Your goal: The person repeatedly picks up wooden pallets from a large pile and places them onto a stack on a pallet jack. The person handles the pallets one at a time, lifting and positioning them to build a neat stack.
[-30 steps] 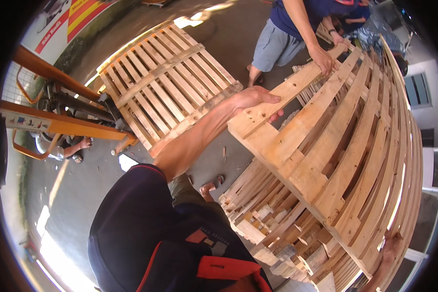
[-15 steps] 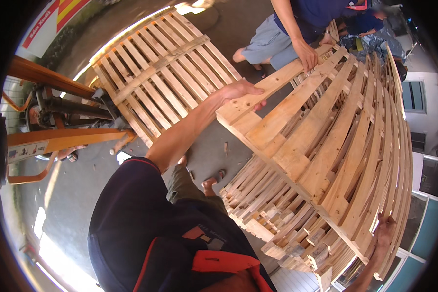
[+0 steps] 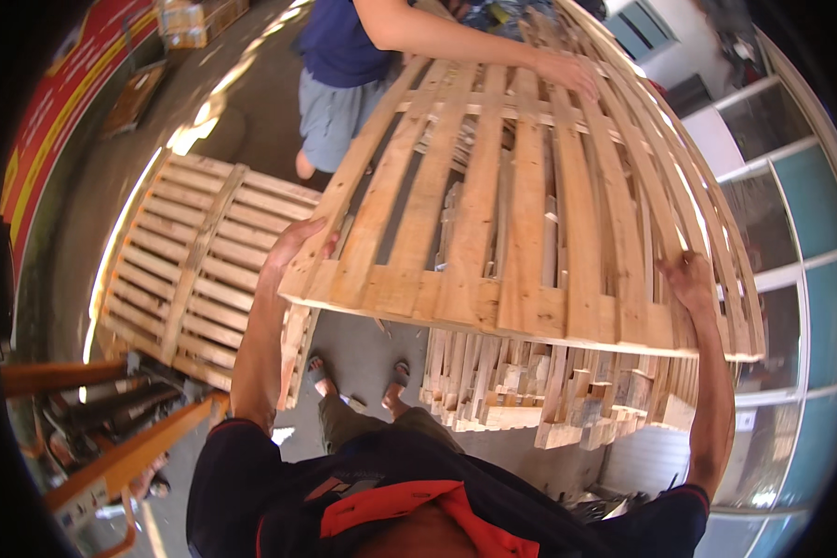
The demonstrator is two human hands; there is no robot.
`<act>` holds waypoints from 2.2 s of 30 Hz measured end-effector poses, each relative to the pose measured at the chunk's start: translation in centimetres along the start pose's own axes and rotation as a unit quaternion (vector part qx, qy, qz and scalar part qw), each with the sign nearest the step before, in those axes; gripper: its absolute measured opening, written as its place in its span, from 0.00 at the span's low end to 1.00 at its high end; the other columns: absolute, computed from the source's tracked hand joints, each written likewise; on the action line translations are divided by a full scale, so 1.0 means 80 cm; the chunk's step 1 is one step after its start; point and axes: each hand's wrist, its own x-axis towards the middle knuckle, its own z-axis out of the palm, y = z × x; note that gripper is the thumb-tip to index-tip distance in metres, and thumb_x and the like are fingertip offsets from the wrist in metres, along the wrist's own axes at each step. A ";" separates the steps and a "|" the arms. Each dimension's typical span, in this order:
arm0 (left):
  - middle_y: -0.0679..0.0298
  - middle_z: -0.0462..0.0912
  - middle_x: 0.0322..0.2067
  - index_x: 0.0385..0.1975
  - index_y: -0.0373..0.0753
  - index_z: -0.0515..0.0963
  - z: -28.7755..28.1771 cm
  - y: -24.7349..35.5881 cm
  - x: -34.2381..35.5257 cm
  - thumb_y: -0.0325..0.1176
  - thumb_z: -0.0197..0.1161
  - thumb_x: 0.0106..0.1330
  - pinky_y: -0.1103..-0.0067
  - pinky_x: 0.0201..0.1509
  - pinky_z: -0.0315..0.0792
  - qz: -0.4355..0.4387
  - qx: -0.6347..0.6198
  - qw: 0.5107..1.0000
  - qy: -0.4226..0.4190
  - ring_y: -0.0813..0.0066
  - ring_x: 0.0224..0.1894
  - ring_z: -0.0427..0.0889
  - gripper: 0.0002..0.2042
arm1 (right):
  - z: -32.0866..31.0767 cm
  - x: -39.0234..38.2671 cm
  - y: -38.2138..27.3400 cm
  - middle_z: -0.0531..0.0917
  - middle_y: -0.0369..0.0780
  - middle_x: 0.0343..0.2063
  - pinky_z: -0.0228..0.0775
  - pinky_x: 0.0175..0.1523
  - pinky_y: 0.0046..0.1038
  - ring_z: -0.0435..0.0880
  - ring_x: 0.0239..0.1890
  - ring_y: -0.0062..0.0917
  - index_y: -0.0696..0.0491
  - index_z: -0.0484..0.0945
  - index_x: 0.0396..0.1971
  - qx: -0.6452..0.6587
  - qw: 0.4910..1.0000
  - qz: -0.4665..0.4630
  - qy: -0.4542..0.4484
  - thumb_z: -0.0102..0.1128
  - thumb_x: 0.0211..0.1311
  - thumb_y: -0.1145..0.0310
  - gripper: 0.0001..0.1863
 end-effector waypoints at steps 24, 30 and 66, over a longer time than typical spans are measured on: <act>0.58 0.76 0.56 0.59 0.40 0.70 0.165 -0.079 -0.004 0.50 0.53 0.67 0.58 0.66 0.64 0.188 -0.349 0.907 0.143 0.60 0.59 0.73 0.26 | 0.117 -0.032 -0.316 0.85 0.52 0.39 0.78 0.49 0.40 0.86 0.43 0.41 0.59 0.84 0.39 0.052 0.990 0.105 -0.073 0.63 0.54 0.63 0.16; 0.52 0.74 0.56 0.61 0.37 0.67 0.103 -0.023 -0.038 0.45 0.50 0.63 0.54 0.64 0.66 0.278 -0.283 0.883 0.250 0.55 0.61 0.71 0.28 | 0.017 -0.053 -0.262 0.84 0.54 0.33 0.76 0.50 0.41 0.84 0.41 0.46 0.61 0.80 0.38 0.022 0.993 -0.077 0.091 0.64 0.56 0.52 0.24; 0.49 0.69 0.59 0.65 0.35 0.55 -0.270 0.293 -0.119 0.36 0.50 0.70 0.55 0.65 0.65 0.499 -0.176 0.791 0.306 0.49 0.61 0.69 0.26 | 0.011 -0.071 -0.706 0.82 0.47 0.38 0.77 0.47 0.36 0.82 0.40 0.35 0.56 0.77 0.48 0.462 0.784 -0.392 -0.134 0.69 0.50 0.66 0.23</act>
